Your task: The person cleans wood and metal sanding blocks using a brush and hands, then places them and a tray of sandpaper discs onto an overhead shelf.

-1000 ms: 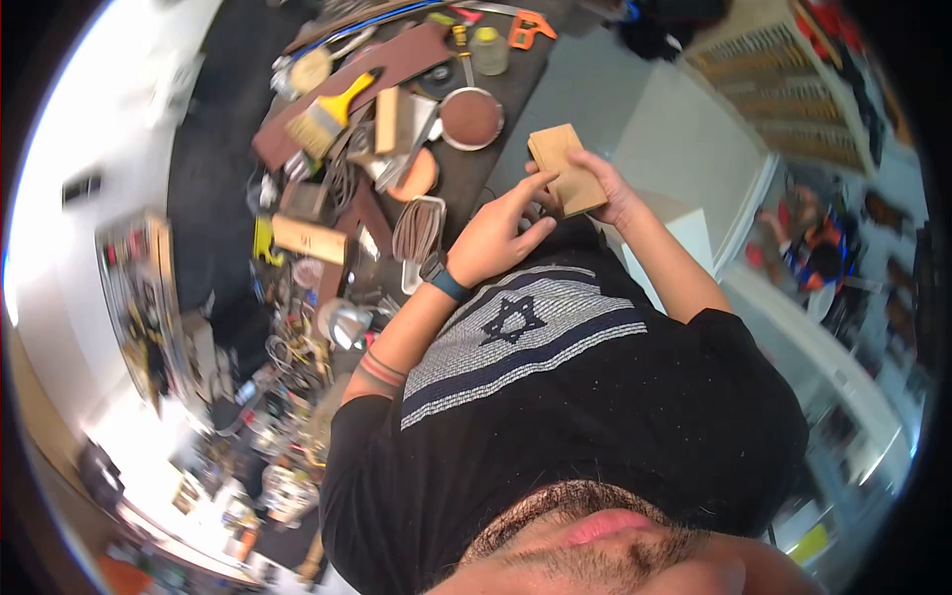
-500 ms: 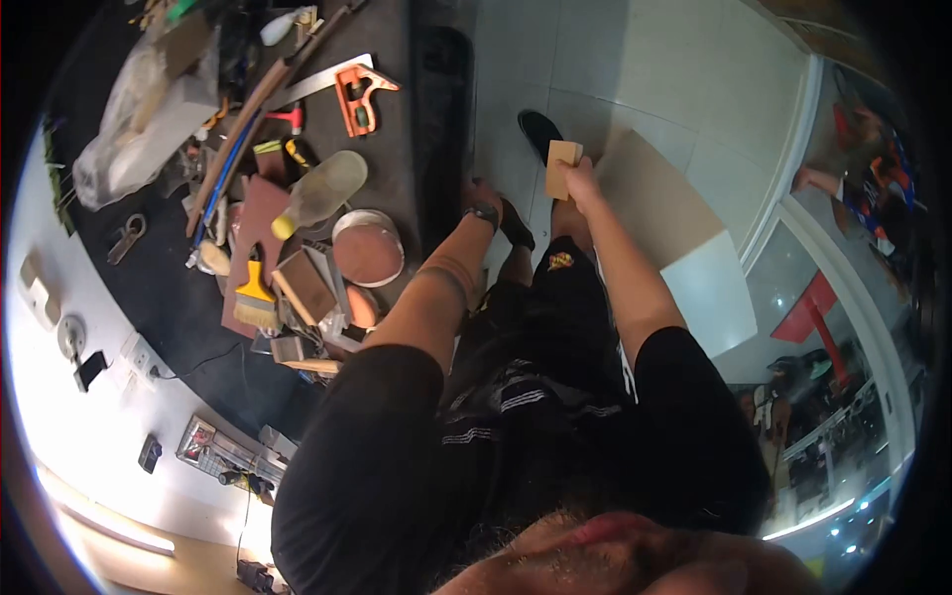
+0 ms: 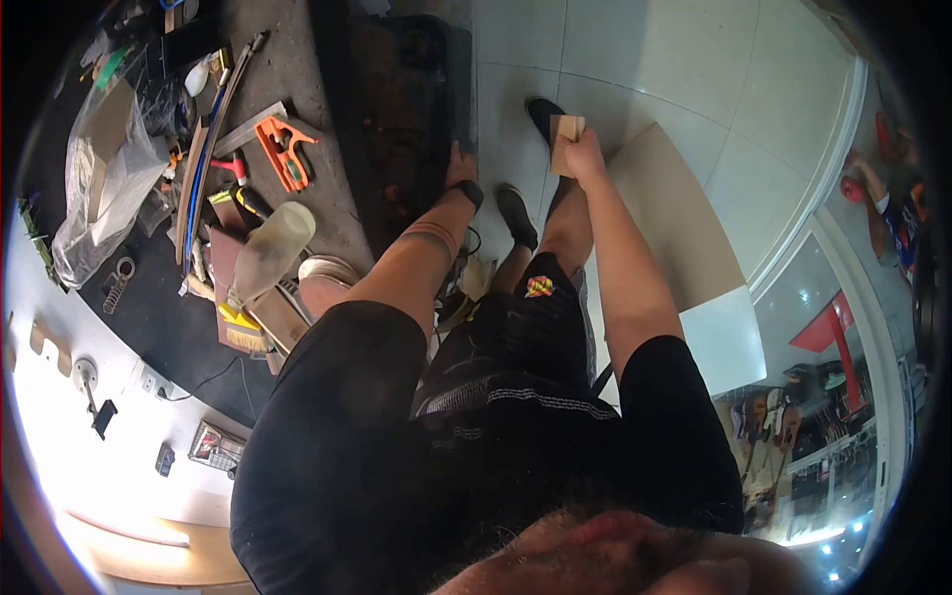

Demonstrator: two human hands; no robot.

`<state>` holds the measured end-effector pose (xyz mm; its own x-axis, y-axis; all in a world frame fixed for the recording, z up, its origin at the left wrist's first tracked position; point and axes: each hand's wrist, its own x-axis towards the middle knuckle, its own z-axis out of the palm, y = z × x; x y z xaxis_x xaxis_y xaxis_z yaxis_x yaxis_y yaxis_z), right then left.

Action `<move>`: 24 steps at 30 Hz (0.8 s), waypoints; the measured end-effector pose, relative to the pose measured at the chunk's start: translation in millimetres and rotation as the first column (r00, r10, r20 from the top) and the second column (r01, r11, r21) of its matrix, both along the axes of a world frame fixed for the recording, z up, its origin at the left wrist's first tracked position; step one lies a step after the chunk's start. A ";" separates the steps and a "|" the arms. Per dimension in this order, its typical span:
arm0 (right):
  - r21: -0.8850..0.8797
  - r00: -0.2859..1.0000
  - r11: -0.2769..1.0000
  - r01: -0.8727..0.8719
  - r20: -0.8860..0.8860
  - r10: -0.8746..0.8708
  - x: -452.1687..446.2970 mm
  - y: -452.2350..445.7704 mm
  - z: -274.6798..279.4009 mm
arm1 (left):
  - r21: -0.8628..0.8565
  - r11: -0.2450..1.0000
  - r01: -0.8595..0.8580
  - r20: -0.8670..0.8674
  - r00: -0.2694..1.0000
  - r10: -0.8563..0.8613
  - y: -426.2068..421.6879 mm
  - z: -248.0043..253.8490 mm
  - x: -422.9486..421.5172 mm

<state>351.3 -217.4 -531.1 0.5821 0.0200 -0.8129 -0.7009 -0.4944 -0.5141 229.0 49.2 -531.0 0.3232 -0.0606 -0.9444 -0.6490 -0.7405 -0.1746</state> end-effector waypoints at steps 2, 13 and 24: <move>-0.026 0.998 0.999 -0.045 0.032 0.045 1.2 3.1 0.9 | 0.024 1.000 -0.002 0.017 1.000 0.001 4.5 -22.6 -15.8; -0.051 0.997 0.999 0.013 0.083 -0.009 9.2 -1.4 -22.0 | -0.077 0.995 0.067 0.003 0.998 -0.067 -0.2 12.0 13.6; 0.342 0.984 0.925 0.166 0.004 -0.178 32.5 148.6 58.9 | 0.180 0.969 0.168 -0.148 0.979 -0.142 -19.5 73.4 1.2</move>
<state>383.8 -68.8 -472.2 0.6289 0.1879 -0.7544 -0.7383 -0.1600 -0.6553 230.2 29.7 -457.6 0.1944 0.0847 -0.9773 -0.7804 -0.5902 -0.2064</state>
